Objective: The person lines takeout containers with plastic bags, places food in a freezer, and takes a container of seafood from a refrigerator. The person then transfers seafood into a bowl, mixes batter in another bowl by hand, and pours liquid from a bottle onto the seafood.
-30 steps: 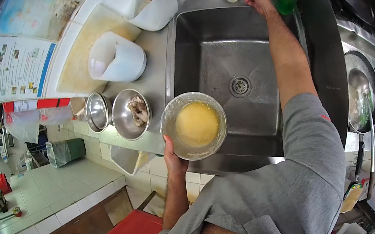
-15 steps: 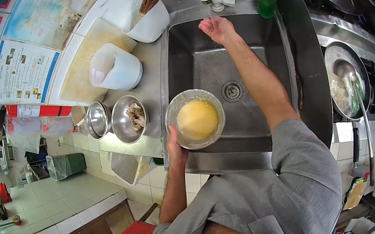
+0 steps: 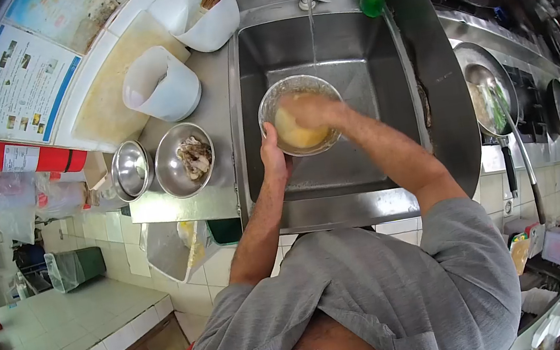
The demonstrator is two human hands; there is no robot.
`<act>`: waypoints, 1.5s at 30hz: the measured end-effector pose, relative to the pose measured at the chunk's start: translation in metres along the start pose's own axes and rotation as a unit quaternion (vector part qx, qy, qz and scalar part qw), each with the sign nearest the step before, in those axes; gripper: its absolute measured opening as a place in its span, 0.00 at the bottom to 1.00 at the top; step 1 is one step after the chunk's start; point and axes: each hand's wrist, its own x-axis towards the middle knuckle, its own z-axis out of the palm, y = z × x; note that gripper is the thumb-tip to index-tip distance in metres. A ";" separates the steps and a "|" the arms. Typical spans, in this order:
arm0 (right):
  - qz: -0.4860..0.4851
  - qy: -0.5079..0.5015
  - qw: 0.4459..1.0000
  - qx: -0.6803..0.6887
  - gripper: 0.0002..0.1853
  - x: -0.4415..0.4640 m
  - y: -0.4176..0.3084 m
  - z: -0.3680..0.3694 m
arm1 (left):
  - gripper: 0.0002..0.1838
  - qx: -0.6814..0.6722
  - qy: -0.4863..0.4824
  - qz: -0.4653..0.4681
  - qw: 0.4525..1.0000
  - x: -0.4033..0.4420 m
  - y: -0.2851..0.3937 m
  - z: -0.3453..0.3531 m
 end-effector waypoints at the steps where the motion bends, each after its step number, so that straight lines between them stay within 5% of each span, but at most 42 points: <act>1: -0.017 -0.044 0.999 -0.013 0.25 -0.005 -0.017 -0.001 | 0.29 -0.013 -0.017 0.003 1.000 0.002 0.001 0.002; 7: 0.035 -0.107 0.990 -0.080 0.18 -0.018 0.001 -0.011 | 0.28 0.019 -0.027 0.031 0.999 -0.006 0.001 -0.004; 9: -0.039 -0.007 0.996 -0.080 0.18 -0.008 -0.007 0.008 | 0.28 -0.001 -0.023 0.009 1.000 -0.007 0.000 -0.001; 11: -0.099 -0.048 0.988 -0.111 0.18 -0.011 -0.012 0.020 | 0.28 -0.018 -0.015 -0.012 1.000 -0.013 0.010 0.002; 15: 0.014 -0.163 0.973 -0.161 0.16 -0.018 -0.009 -0.004 | 0.28 0.006 -0.020 -0.015 1.000 -0.022 0.015 0.002; 18: -0.037 0.015 0.996 -0.074 0.15 -0.007 -0.016 0.010 | 0.27 0.006 0.001 0.020 1.000 -0.024 0.021 0.021; 21: -0.025 -0.116 0.986 -0.115 0.13 -0.029 -0.034 -0.002 | 0.27 -0.021 0.015 -0.062 0.998 -0.023 0.034 0.016; 27: 0.065 -0.038 0.987 -0.142 0.14 -0.015 -0.023 -0.015 | 0.28 -0.002 -0.007 -0.004 1.000 -0.015 0.017 0.023; 29: -0.082 -0.040 0.991 -0.095 0.13 -0.016 -0.018 0.004 | 0.28 -0.018 -0.017 -0.034 0.999 -0.020 0.029 0.024; 30: -0.034 -0.100 0.977 -0.186 0.13 -0.022 -0.020 -0.005 | 0.29 -0.017 -0.023 -0.043 0.999 -0.023 0.035 0.025; 33: 0.054 -0.089 0.982 -0.161 0.14 -0.010 0.003 -0.019 | 0.30 -0.001 -0.033 -0.016 0.999 -0.016 0.019 0.022; 35: 0.056 -0.053 0.983 -0.170 0.14 -0.005 0.000 -0.020 | 0.29 0.015 -0.035 0.031 0.999 -0.008 0.010 0.028; 38: -0.047 -0.064 0.990 -0.112 0.14 -0.021 -0.014 -0.005 | 0.29 -0.017 -0.032 -0.023 0.999 -0.013 0.028 0.030; 42: 0.046 -0.106 0.981 -0.154 0.14 -0.014 0.012 -0.017 | 0.28 0.000 -0.026 0.009 1.000 -0.007 0.013 0.028; 45: -0.114 0.049 0.991 -0.040 0.12 -0.013 -0.008 -0.012 | 0.29 -0.014 -0.018 -0.006 1.000 -0.004 0.018 0.034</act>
